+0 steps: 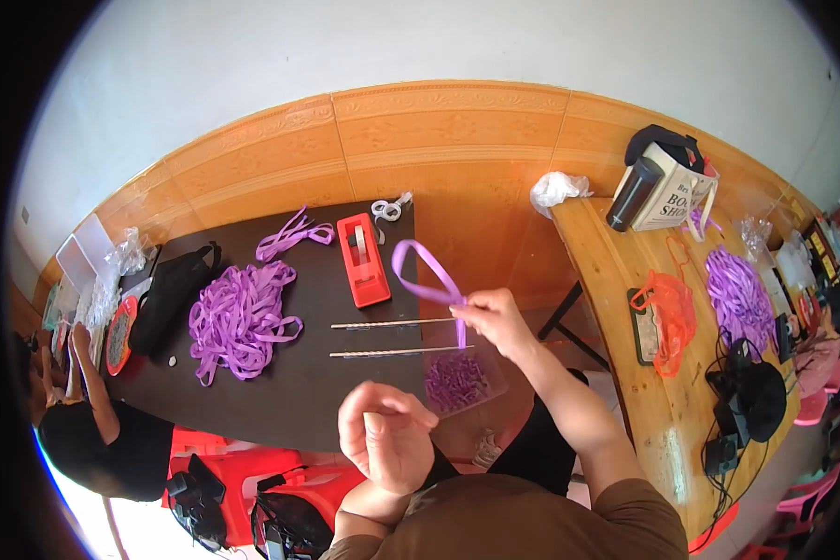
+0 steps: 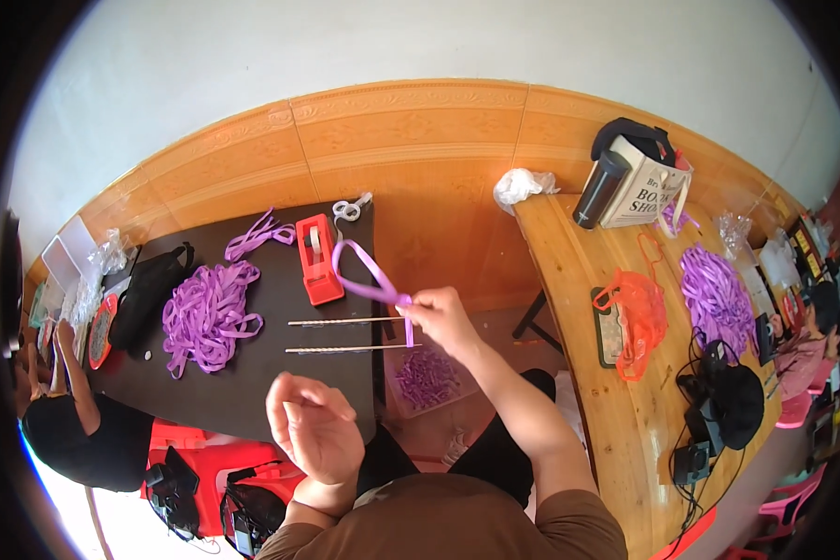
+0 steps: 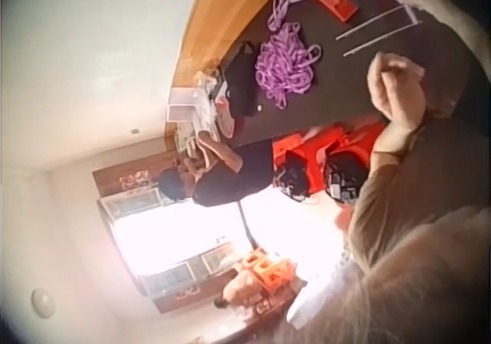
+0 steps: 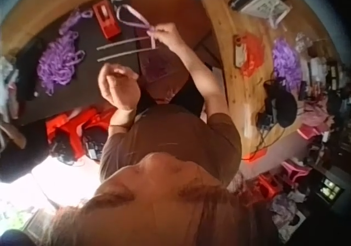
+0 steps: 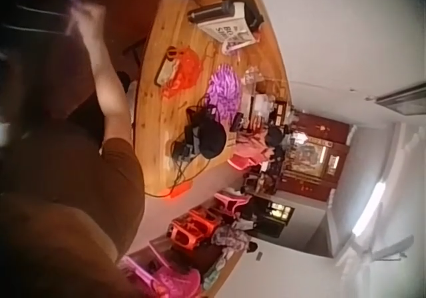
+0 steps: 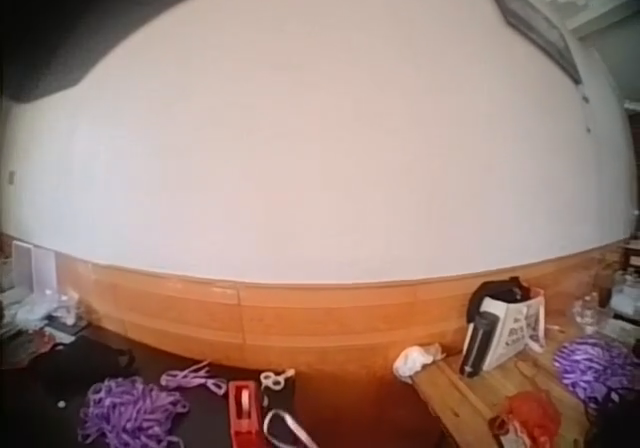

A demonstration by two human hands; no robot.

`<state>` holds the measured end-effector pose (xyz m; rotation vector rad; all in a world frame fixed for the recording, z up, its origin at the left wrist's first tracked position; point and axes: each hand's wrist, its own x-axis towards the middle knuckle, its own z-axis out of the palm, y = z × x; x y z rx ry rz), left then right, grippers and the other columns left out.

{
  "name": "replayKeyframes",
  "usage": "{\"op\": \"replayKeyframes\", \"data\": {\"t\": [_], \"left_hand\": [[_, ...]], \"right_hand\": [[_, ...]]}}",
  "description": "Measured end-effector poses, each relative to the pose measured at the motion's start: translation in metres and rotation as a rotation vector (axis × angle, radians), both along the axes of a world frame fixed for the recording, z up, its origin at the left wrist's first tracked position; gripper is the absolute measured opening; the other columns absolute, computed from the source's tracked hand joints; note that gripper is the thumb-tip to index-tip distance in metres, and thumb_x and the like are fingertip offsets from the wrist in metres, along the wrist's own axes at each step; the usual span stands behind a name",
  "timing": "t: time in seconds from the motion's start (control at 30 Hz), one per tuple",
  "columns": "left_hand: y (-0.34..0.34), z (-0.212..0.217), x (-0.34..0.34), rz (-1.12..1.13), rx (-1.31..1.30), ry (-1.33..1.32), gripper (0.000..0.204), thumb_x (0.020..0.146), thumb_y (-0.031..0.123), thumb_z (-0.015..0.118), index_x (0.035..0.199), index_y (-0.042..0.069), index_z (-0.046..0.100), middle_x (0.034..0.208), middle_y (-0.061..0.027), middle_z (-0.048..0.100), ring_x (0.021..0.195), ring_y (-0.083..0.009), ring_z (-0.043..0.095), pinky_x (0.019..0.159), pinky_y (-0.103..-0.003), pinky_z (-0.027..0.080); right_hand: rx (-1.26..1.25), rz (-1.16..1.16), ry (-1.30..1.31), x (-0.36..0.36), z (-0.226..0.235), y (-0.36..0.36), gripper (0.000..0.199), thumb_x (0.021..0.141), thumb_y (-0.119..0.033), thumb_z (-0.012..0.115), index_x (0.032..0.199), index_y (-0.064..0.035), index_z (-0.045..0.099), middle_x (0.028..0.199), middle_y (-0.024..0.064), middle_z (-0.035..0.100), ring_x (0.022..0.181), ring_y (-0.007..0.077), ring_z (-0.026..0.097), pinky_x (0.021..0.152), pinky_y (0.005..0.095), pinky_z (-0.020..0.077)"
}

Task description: Tying purple ribbons onto metal rods at a workshop table.

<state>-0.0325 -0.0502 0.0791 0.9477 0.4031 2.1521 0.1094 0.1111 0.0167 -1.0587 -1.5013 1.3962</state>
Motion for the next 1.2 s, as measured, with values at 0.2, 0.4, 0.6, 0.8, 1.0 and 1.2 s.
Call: {"op": "replayKeyframes", "data": {"t": [0.2, 0.4, 0.6, 0.8, 1.0, 1.2], "left_hand": [[0.002, -0.088, 0.025, -0.469, -0.635, 0.335, 0.018, 0.093, 0.008, 0.051, 0.105, -0.001, 0.06, 0.084, -0.005, 0.062, 0.063, -0.0068, 0.056, 0.057, -0.018, 0.042], [0.049, -0.152, 0.036, -0.369, -0.803, 0.244, 0.018, 0.092, 0.01, 0.051, 0.106, 0.001, 0.059, 0.082, -0.0034, 0.061, 0.061, -0.0073, 0.053, 0.058, -0.019, 0.043], [0.083, -0.175, 0.037, -0.248, -0.734, 0.213, 0.014, 0.089, 0.009, 0.055, 0.098, 0.001, 0.063, 0.078, -0.0046, 0.064, 0.057, -0.0076, 0.056, 0.051, -0.018, 0.039], [0.086, -0.186, 0.038, -0.249, -0.754, 0.205, 0.012, 0.089, 0.009, 0.056, 0.096, 0.002, 0.063, 0.078, -0.0047, 0.064, 0.055, -0.0076, 0.055, 0.05, -0.018, 0.039], [0.099, -0.181, 0.038, -0.105, -0.682, 0.175, 0.018, 0.091, 0.007, 0.052, 0.105, 0.002, 0.06, 0.091, -0.0059, 0.062, 0.073, -0.0107, 0.057, 0.067, -0.022, 0.046], [0.127, -0.156, 0.043, 0.279, -0.399, 0.395, 0.025, 0.09, 0.003, 0.048, 0.114, 0.0, 0.057, 0.113, -0.0076, 0.056, 0.088, -0.0151, 0.059, 0.079, -0.025, 0.047]], "right_hand": [[-0.286, 0.14, 0.146, -0.003, -0.021, 0.039, 0.018, 0.077, -0.01, 0.07, 0.064, -0.0019, 0.062, 0.056, -0.0003, 0.053, 0.044, 0.0034, 0.04, 0.04, 0.0189, 0.0247], [-0.504, 0.056, 0.259, -0.007, -0.024, 0.034, 0.015, 0.076, -0.008, 0.071, 0.065, -0.005, 0.061, 0.056, -0.0019, 0.052, 0.044, 0.002, 0.039, 0.04, 0.0178, 0.0249], [-0.567, -0.006, 0.406, -0.011, -0.022, 0.03, 0.013, 0.077, -0.008, 0.07, 0.068, -0.0089, 0.06, 0.058, -0.0056, 0.049, 0.046, 0.0017, 0.036, 0.043, 0.0173, 0.0239], [-0.542, 0.003, 0.429, -0.01, -0.026, 0.034, 0.017, 0.075, -0.007, 0.072, 0.065, -0.0099, 0.058, 0.056, -0.0061, 0.049, 0.046, 0.0014, 0.037, 0.042, 0.0176, 0.0231], [-0.558, -0.036, 0.334, -0.014, -0.041, 0.034, 0.017, 0.073, -0.006, 0.073, 0.064, -0.008, 0.059, 0.056, -0.0028, 0.052, 0.046, 0.0032, 0.039, 0.041, 0.0187, 0.0238], [-0.664, -0.168, 0.431, -0.026, -0.041, 0.021, 0.012, 0.078, -0.007, 0.065, 0.067, -0.0057, 0.059, 0.06, 0.0024, 0.054, 0.043, 0.0077, 0.041, 0.04, 0.0218, 0.0301]]}}
